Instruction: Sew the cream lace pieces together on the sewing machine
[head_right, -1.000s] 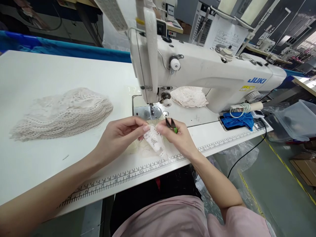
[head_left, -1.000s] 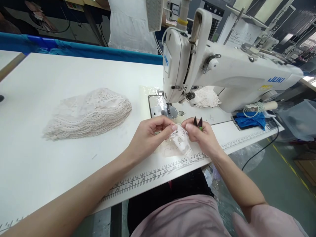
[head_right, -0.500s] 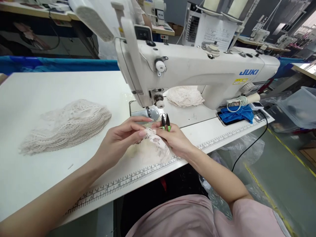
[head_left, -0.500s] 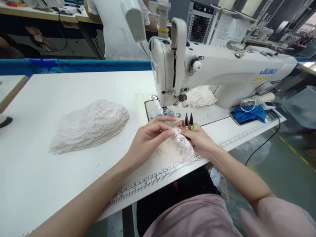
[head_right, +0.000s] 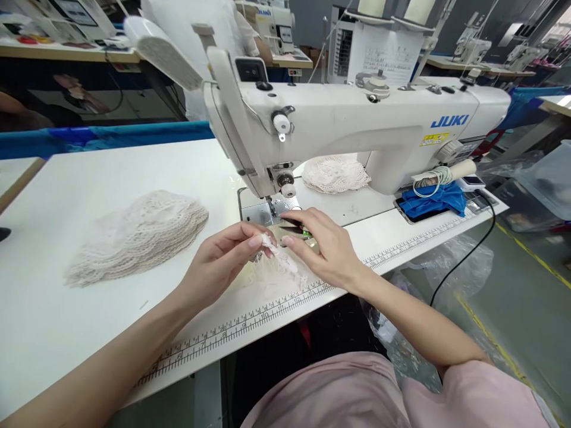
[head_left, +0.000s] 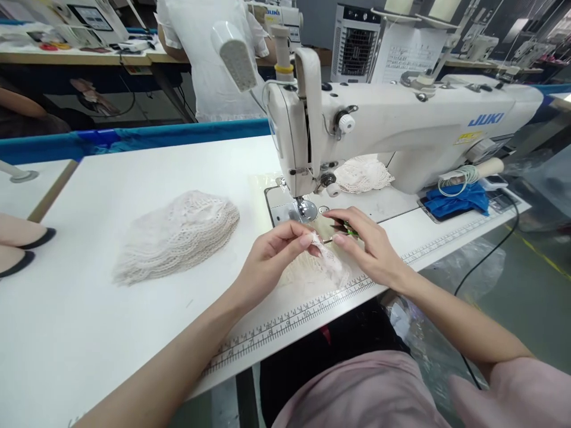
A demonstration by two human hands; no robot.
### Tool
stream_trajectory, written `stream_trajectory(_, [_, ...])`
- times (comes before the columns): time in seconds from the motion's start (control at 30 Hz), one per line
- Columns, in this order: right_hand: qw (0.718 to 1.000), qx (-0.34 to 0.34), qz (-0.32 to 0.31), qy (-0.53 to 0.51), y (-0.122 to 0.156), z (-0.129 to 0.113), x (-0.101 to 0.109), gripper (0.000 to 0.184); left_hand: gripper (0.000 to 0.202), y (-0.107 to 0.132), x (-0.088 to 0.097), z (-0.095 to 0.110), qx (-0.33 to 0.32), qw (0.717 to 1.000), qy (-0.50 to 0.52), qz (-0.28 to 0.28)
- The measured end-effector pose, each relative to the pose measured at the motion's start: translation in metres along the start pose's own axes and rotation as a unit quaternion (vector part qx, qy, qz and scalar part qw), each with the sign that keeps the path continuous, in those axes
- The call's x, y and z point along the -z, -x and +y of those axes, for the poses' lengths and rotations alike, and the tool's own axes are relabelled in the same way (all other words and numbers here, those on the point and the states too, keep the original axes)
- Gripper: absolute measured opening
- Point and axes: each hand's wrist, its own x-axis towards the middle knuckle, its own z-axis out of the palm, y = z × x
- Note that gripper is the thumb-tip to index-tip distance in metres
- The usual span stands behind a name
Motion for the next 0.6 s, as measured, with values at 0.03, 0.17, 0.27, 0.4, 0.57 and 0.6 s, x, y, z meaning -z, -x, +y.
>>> stream_trajectory(0.03, [0.998, 0.034, 0.002, 0.043, 0.001, 0.0, 0.0032, 0.032, 0.015, 0.0001, 0.0, -0.0003, 0.0, 1.0, -0.003, -0.007])
stream_trajectory(0.17, [0.985, 0.103, 0.006, 0.142, 0.0022, 0.0004, 0.0049, 0.033, 0.016, 0.0005, -0.0016, -0.0005, -0.005, 0.999, 0.008, -0.031])
stream_trajectory(0.27, [0.981, 0.117, 0.007, 0.152, 0.0019, 0.0014, 0.0018, 0.034, 0.015, 0.0007, -0.0021, 0.0002, -0.003, 0.999, 0.018, -0.042])
stream_trajectory(0.4, [0.98, 0.122, 0.012, 0.157, 0.0018, 0.0032, 0.0002, 0.034, 0.015, 0.0011, -0.0011, 0.0005, 0.007, 0.999, 0.016, -0.044])
stream_trajectory(0.57, [0.978, 0.128, 0.016, 0.163, 0.0019, 0.005, 0.0005, 0.033, 0.016, 0.0015, -0.0005, -0.0002, 0.015, 0.999, -0.002, -0.042])
stream_trajectory(0.6, [0.978, 0.128, 0.015, 0.162, 0.0019, 0.0051, 0.0005, 0.033, 0.017, 0.0016, -0.0006, -0.0002, 0.015, 0.999, -0.003, -0.041])
